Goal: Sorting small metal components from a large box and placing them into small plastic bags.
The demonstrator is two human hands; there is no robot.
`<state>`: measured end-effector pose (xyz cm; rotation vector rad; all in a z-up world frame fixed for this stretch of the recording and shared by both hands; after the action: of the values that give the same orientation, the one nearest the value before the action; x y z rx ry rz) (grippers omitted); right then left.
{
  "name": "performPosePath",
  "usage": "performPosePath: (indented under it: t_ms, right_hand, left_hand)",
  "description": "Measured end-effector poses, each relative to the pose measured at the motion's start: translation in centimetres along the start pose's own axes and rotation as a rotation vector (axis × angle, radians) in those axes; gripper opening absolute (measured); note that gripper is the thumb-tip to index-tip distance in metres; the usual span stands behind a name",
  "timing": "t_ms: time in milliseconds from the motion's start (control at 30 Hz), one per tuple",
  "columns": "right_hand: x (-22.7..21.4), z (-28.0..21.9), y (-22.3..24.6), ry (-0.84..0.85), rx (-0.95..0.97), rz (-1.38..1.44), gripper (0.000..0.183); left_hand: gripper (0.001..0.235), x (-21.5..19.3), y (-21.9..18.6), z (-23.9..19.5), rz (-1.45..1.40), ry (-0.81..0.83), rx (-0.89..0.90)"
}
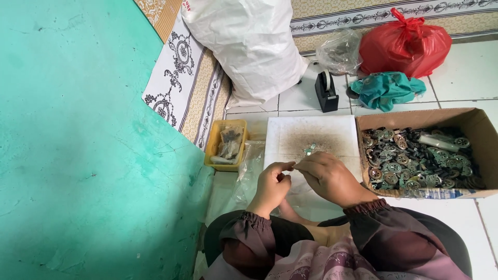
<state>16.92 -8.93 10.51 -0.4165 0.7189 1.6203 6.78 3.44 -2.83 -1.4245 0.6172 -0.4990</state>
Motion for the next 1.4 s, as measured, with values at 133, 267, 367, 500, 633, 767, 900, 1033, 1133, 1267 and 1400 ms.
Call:
performPosePath:
  t_ms: [133,267,367,500,633,767,900,1033,1133,1267,1400]
  right_hand:
    - [2.0,-1.6,-2.5,0.047,0.074,0.102,0.019]
    - [3.2,-3.9,-8.0,-0.095,0.276,0.181,0.018]
    - [6.6,-6.8,-12.1,-0.045,0.424,0.052,0.015]
    - [12.0,-11.0,-15.5,0.294,0.556,-0.103,0.018]
    - [16.2,-12.6,-17.0,0.446,0.559,-0.192,0.020]
    - [21.3,-13.3,-18.2,0.674,0.442,-0.379,0.028]
    - [23.3,-12.3,-16.8,0.629,0.163,-0.628,0.021]
    - [22.7,-11.2,-15.4,0.772,0.112,-0.670,0.022]
    - [22.4,-12.2,-15.8,0.825,0.114,-0.647,0.027]
    - [22.3,-14.9,-16.6,0.988,0.152,-0.575,0.039]
    - [20.8,-15.5,-16.0,0.986,0.146,-0.534,0.031]
  left_hand:
    - [0.039,0.0,-0.2,0.2,-0.019,-0.012,0.007]
    - [0.040,-0.2,-5.2,-0.5,-0.072,0.013,0.146]
    - [0.042,-0.4,-9.2,-0.9,-0.095,0.025,0.288]
    - [0.040,-1.0,-7.6,1.0,-0.042,0.034,0.337]
    - [0.043,-2.4,-7.2,0.1,-0.074,-0.002,0.275]
    - [0.042,-3.7,-5.5,-0.6,-0.090,-0.036,0.226]
    - [0.042,-4.5,-3.7,-1.3,-0.109,-0.039,0.178]
    - [0.041,-4.8,-2.4,-1.6,-0.125,-0.042,0.157]
    - [0.041,-4.8,-2.1,-1.7,-0.145,-0.039,0.143]
    - [0.040,-4.4,-1.7,-1.8,-0.163,-0.028,0.163]
    - [0.040,-3.7,-2.1,-2.0,-0.164,-0.008,0.187]
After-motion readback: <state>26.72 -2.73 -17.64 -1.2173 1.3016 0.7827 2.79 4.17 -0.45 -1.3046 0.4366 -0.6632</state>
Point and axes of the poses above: each hand's wrist, its own z-axis towards the middle knuckle, its own x-axis out of the palm, y = z × x, the point moved 7 cm from there along z, towards the middle knuckle, and after that the axes turned 15 degrees about -z, right-handed, at the moved point
